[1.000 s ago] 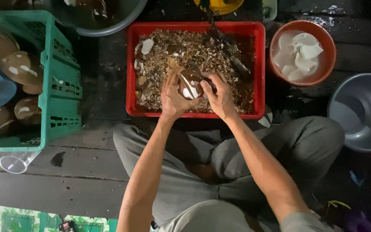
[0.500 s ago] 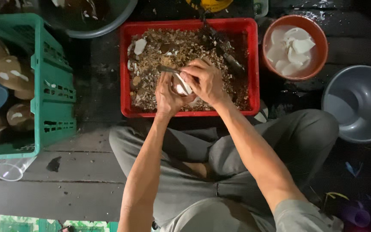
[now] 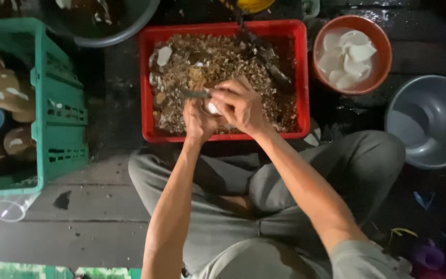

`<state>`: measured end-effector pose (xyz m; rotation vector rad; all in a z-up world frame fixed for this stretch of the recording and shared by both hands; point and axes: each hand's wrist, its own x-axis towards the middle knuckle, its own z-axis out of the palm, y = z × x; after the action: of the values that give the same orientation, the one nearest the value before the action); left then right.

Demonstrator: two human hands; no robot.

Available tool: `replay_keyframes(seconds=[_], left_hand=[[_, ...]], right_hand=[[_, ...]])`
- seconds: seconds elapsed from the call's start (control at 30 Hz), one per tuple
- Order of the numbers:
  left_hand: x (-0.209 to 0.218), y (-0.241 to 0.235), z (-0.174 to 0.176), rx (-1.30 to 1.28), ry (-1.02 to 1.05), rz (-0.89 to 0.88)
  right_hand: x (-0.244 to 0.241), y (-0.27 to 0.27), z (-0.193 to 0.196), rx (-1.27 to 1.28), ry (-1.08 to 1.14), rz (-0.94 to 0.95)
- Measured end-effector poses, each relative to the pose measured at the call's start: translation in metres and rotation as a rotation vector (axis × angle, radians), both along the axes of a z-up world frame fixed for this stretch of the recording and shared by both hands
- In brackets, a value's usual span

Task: The person sits on the floor and uses a knife to peel the brown husk from a white coconut, scraping it over a red tray filled with husk debris. After finishing one coconut, the person places the peeled white coconut into a nearby bowl of water and picks up another coconut to continue peeling.

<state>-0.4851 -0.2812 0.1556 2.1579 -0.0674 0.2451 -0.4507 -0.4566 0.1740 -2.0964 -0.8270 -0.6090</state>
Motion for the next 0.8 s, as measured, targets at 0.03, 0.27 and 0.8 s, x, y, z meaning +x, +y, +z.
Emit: replay_keyframes(seconds=[0.03,0.27,0.8], left_hand=[[0.002,-0.002,0.003,0.0,0.033,-0.001],[-0.002,-0.005,0.005,0.04,-0.207,0.062],[0.003,-0.003,-0.004,0.084,-0.136,0.021]], right_hand=[[0.0,0.001,0.003,0.031,0.028,-0.002],[0.008,0.009,-0.003,0.022,-0.059,0.014],[0.002,0.002,-0.015,0.022,0.028,0.015]])
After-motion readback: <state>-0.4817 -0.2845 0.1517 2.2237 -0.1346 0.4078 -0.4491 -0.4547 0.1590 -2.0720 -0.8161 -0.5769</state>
